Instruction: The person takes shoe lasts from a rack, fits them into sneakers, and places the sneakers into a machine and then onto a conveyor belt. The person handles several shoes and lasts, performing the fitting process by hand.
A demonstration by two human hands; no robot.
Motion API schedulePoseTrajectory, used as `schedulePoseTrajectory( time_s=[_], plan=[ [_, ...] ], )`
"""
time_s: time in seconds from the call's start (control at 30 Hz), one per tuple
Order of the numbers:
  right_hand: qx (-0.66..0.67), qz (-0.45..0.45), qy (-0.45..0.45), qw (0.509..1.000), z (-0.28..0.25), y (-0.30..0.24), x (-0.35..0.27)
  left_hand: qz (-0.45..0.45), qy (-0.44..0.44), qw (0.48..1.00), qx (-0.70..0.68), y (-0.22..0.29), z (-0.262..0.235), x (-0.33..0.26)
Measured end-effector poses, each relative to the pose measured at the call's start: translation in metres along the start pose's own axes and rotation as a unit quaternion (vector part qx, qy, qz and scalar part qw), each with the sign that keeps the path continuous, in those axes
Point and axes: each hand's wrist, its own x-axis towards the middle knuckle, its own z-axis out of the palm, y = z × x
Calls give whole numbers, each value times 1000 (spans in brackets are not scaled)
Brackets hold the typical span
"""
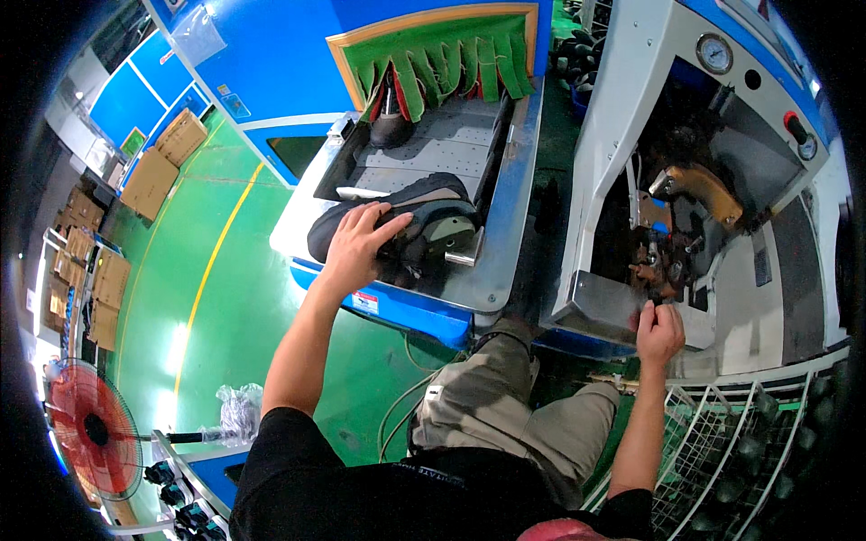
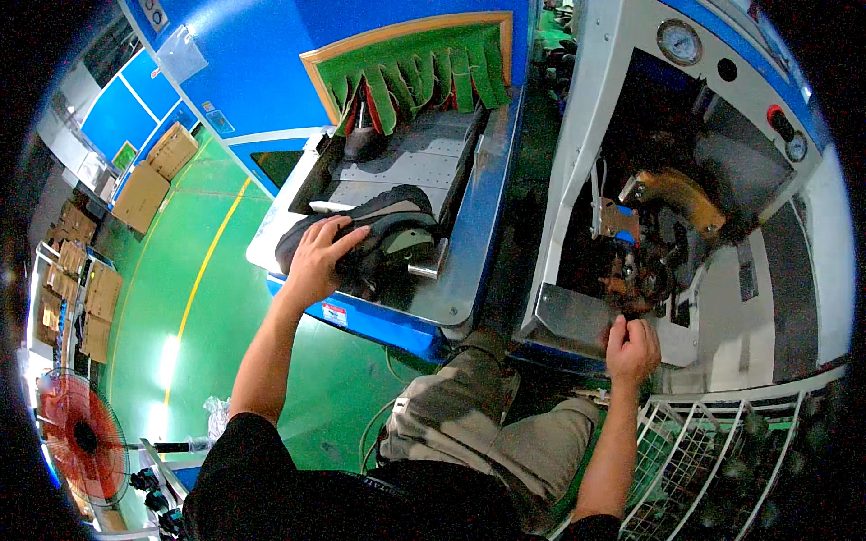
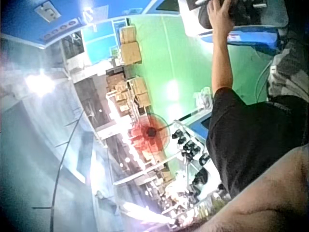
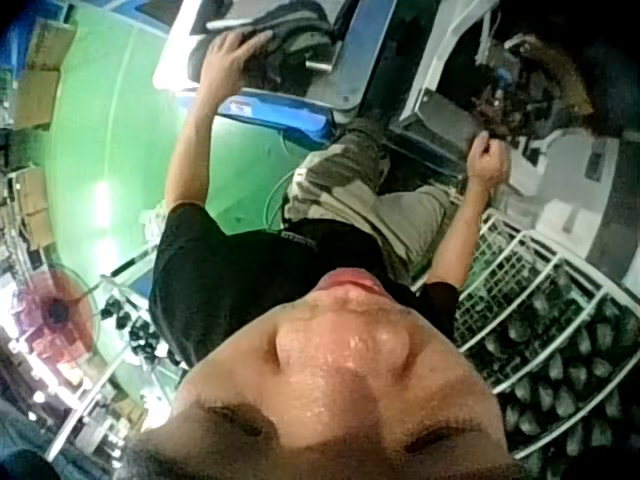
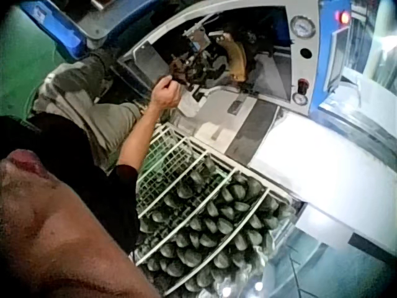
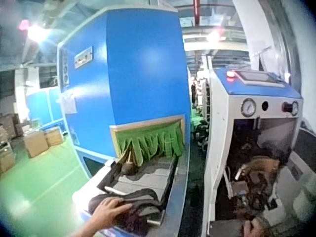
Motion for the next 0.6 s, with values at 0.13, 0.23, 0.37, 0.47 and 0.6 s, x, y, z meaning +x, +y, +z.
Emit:
schedulePoseTrajectory(
  time_s=[0.13,0.23,0.37,0.47,0.6],
  plan=[
    [69,-14,-120,990,-21,8,-3,4,-15,1000,-21,-3,-6,4],
    [84,-55,-193,976,-43,10,-4,17,-10,1000,11,-19,0,10],
    [12,-71,-387,919,-98,13,-23,-25,-34,998,-42,-47,-3,36],
    [-41,-28,-692,720,-148,4,-43,-63,53,988,-128,-77,21,46],
    [-55,155,-885,435,-193,-16,-101,-306,24,881,-361,-114,55,53]
  ],
)
